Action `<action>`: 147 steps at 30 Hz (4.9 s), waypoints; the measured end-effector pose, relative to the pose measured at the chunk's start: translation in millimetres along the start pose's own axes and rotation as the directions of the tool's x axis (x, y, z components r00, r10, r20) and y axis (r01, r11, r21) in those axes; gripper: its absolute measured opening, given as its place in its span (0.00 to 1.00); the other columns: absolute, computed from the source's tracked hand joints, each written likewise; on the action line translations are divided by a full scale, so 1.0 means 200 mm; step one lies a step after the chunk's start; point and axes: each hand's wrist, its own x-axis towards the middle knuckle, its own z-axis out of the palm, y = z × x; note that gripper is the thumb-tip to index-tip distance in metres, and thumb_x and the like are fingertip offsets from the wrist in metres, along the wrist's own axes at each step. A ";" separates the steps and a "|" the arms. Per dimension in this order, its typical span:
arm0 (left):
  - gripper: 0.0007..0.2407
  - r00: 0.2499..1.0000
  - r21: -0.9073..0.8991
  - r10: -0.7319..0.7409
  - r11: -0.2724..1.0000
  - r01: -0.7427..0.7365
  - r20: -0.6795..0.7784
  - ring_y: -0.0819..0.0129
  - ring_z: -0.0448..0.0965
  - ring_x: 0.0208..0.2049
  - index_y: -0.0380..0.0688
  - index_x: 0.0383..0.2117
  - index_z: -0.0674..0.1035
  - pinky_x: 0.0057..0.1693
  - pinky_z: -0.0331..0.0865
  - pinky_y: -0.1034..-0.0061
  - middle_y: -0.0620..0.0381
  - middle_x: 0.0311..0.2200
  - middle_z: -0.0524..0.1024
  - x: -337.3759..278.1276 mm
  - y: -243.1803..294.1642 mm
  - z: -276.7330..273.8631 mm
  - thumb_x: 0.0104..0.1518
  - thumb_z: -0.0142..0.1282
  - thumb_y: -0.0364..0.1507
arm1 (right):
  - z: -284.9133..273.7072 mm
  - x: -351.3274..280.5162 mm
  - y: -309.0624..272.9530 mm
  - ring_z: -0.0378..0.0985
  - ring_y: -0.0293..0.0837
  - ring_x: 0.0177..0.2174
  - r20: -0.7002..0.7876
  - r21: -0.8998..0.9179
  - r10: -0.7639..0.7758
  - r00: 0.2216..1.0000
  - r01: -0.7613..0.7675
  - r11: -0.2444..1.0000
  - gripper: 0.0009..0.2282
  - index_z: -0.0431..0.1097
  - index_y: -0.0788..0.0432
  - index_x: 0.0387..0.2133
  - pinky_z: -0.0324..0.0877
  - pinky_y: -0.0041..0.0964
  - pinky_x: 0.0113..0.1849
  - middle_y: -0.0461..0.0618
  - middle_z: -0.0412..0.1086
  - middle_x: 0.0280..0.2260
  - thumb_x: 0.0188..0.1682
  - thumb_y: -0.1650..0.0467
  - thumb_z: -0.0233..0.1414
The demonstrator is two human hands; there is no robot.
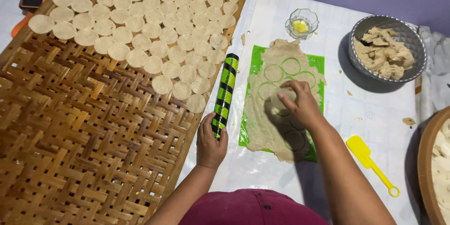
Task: Rolling out dough using a rolling pin and cutting out circular pieces for food preparation.
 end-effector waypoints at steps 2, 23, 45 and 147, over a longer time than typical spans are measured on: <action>0.20 1.000 -0.016 -0.010 1.000 0.010 0.008 0.50 0.73 0.55 0.38 0.57 0.69 0.60 0.68 0.59 0.48 0.54 0.70 0.01 0.01 -0.01 0.58 0.54 0.29 | 0.03 -0.13 0.06 0.68 0.75 0.53 0.000 0.007 -0.003 1.000 0.003 1.000 0.18 0.65 0.44 0.54 0.67 0.66 0.52 0.64 0.60 0.50 0.53 0.56 0.53; 0.19 0.998 -0.052 -0.035 0.998 0.037 0.046 0.47 0.72 0.57 0.38 0.57 0.68 0.61 0.66 0.56 0.46 0.55 0.69 0.00 0.01 0.00 0.59 0.52 0.28 | 0.22 -0.35 0.03 0.77 0.71 0.44 0.060 -0.137 0.118 0.991 -0.109 0.985 0.18 0.64 0.40 0.51 0.75 0.64 0.46 0.56 0.60 0.50 0.51 0.52 0.50; 0.20 0.999 -0.017 -0.019 1.000 0.019 0.026 0.49 0.73 0.56 0.39 0.56 0.69 0.61 0.67 0.58 0.48 0.54 0.70 0.00 0.00 0.00 0.58 0.54 0.30 | 0.20 -0.29 -0.08 0.76 0.80 0.42 0.211 -0.290 0.209 0.955 -0.143 0.946 0.16 0.63 0.42 0.47 0.74 0.69 0.46 0.62 0.59 0.54 0.52 0.52 0.46; 0.19 1.000 -0.059 -0.017 0.998 0.019 0.021 0.43 0.71 0.55 0.36 0.57 0.68 0.61 0.66 0.54 0.43 0.52 0.69 -0.01 0.01 0.02 0.59 0.53 0.28 | -0.08 -1.11 0.38 0.75 0.72 0.47 -0.317 -0.020 0.412 0.854 -0.440 0.898 0.17 0.70 0.49 0.59 0.73 0.63 0.47 0.63 0.66 0.48 0.56 0.70 0.48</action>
